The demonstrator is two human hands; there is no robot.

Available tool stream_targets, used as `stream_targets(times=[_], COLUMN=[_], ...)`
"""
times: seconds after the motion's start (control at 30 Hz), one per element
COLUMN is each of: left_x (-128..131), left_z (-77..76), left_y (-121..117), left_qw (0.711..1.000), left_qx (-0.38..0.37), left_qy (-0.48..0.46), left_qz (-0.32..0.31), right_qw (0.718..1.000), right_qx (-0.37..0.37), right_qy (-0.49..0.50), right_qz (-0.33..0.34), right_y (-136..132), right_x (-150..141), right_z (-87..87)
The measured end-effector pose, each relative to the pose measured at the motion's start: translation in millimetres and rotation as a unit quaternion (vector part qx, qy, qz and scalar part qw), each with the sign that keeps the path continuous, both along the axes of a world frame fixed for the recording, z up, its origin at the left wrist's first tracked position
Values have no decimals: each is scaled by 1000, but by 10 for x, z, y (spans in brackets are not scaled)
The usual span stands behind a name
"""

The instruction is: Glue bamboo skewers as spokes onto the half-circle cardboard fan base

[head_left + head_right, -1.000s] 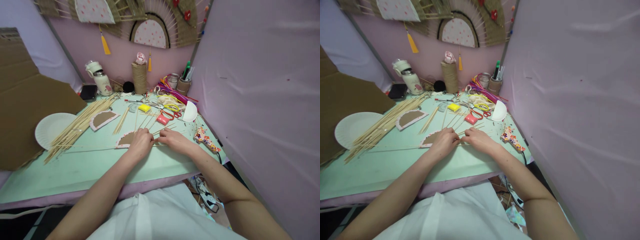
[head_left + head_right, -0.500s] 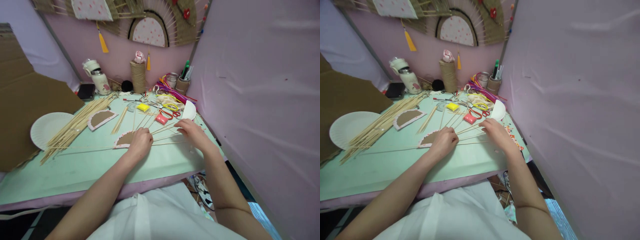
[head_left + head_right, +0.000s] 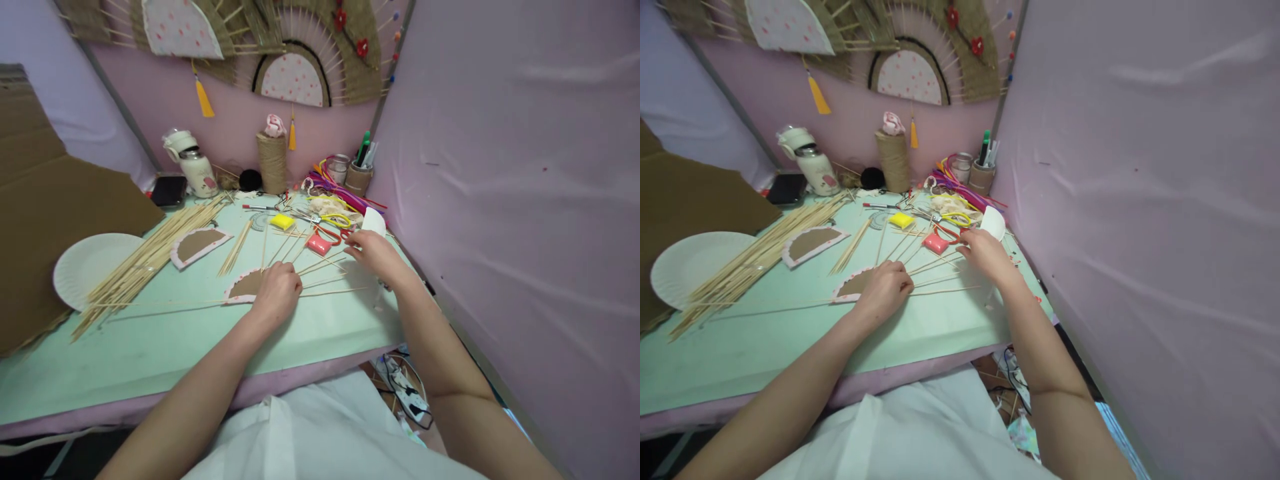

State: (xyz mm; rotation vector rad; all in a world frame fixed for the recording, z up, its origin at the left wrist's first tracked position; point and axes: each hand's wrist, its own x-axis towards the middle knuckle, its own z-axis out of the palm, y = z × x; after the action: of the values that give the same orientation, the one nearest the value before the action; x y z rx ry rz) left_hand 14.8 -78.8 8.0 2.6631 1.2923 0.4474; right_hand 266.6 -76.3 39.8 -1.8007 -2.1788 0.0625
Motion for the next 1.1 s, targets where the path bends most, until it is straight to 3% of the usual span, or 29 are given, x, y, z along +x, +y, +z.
stream_targets(times=[0.13, 0.27, 0.5, 0.8, 1.1], left_x=[4, 11, 25, 10, 8], left_z=[-12, -16, 27, 2, 37], left_y=[1, -2, -20, -21, -34], left_qw=[1000, 1000, 999, 999, 999], left_qx=[-3, -8, -37, -28, -31], left_qy=[0, 15, 32, 28, 24], left_qz=[5, 10, 24, 21, 21], right_qw=[995, 993, 994, 983, 971], right_qx=[-66, -76, -40, 69, 31], right_qy=[-65, -89, -85, -148, -154], right_qz=[-26, -30, -46, -82, -178], right_y=[369, 484, 434, 325, 176], right_x=[-269, -437, -483, -546, -395], right_z=[49, -47, -198, -207, -94])
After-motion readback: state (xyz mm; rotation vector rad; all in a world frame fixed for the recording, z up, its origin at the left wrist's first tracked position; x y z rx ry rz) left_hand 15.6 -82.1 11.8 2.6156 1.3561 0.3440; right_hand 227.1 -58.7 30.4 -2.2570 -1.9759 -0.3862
